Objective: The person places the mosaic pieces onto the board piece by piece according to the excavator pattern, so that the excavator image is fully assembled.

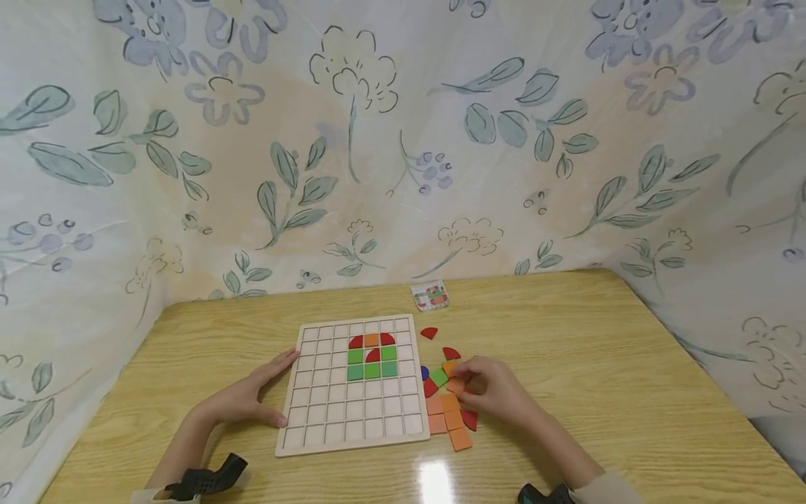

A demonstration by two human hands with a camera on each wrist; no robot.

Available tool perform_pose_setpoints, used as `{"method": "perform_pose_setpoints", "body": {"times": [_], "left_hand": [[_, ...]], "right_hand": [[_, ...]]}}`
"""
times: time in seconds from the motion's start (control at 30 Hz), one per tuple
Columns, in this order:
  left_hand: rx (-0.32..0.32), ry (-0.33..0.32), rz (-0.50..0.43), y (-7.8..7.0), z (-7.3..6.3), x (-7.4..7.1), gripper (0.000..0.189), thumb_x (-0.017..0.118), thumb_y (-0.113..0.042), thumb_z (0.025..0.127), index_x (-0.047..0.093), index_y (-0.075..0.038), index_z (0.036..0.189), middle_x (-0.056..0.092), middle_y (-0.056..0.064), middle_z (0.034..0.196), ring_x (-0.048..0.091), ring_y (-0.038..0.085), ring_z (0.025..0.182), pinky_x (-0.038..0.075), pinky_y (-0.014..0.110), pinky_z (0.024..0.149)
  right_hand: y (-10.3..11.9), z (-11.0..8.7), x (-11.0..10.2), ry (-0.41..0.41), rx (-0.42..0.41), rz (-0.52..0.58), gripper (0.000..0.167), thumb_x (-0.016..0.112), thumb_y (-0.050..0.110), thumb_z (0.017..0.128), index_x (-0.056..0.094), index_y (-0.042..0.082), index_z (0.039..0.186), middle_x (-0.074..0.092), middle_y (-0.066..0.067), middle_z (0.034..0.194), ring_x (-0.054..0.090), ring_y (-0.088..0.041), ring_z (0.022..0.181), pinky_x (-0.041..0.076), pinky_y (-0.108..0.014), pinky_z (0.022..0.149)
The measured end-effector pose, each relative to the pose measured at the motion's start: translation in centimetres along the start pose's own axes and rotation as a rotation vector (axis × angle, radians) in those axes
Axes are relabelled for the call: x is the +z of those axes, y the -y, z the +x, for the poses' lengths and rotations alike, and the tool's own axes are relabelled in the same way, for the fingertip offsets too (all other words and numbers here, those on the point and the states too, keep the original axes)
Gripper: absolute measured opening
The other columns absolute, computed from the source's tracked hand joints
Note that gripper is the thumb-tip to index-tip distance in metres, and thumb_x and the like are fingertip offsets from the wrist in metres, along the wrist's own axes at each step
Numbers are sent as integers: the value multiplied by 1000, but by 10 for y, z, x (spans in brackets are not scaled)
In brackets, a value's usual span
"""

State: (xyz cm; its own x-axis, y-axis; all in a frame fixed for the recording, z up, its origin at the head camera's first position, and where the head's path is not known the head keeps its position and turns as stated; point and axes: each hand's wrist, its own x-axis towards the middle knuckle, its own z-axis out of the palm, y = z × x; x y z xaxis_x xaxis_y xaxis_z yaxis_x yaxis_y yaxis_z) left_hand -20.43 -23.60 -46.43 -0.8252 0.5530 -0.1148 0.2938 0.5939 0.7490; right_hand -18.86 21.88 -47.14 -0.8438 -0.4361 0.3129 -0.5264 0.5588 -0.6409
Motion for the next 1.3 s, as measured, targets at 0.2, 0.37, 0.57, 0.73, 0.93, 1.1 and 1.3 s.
{"method": "perform_pose_setpoints", "body": {"times": [0.2, 0.37, 0.57, 0.73, 0.93, 1.1, 1.3], "left_hand": [[-1, -1, 3, -1, -1, -1, 110, 82, -37, 65, 17, -10, 149, 8, 17, 154, 4, 44, 138, 11, 67, 103], [9, -2, 4, -1, -2, 0, 110, 82, -38, 64, 17, -10, 149, 9, 18, 154, 5, 45, 137, 11, 67, 102], [3, 0, 2, -1, -2, 1, 110, 81, -39, 64, 17, -9, 148, 8, 18, 154, 4, 44, 137, 11, 67, 103], [-2, -1, 4, -1, -2, 0, 111, 81, -41, 64, 16, -10, 149, 7, 16, 154, 3, 42, 138, 11, 66, 103], [-4, -6, 3, 0, -1, -1, 111, 81, -41, 64, 16, -11, 149, 7, 15, 154, 3, 41, 139, 10, 66, 103], [-4, -6, -4, 1, -1, 0, 111, 82, -41, 63, 17, -11, 149, 7, 14, 155, 3, 41, 139, 10, 66, 103], [1, -7, -3, 1, -1, 0, 111, 81, -41, 64, 16, -12, 149, 7, 14, 155, 3, 42, 139, 10, 67, 103]], "right_hand": [[0, -1, 2, -8, -45, -31, 24, 76, 9, 74, 68, 14, 95, 66, 9, 87, 61, -7, 79, 51, -25, 76], [1, 1, 1, 1, -15, -47, 19, 75, 5, 74, 66, 18, 86, 65, 12, 83, 60, -5, 78, 51, -24, 78], [4, 3, 1, 13, 64, -102, 18, 75, 8, 74, 66, 20, 85, 65, 13, 85, 59, -5, 82, 52, -28, 79], [10, 7, -2, 32, 115, -150, 14, 75, 11, 75, 67, 20, 82, 65, 13, 83, 59, -5, 78, 52, -28, 75], [15, 9, -6, 68, 194, -180, 10, 74, 15, 76, 67, 20, 81, 64, 12, 80, 58, -6, 75, 51, -27, 72], [11, 7, -10, 65, 250, -116, 14, 75, 19, 76, 66, 20, 86, 64, 12, 83, 58, -8, 79, 51, -25, 74], [8, 9, -20, 12, 236, -36, 21, 75, 11, 74, 65, 15, 93, 66, 7, 89, 63, -16, 85, 53, -33, 76]]}}
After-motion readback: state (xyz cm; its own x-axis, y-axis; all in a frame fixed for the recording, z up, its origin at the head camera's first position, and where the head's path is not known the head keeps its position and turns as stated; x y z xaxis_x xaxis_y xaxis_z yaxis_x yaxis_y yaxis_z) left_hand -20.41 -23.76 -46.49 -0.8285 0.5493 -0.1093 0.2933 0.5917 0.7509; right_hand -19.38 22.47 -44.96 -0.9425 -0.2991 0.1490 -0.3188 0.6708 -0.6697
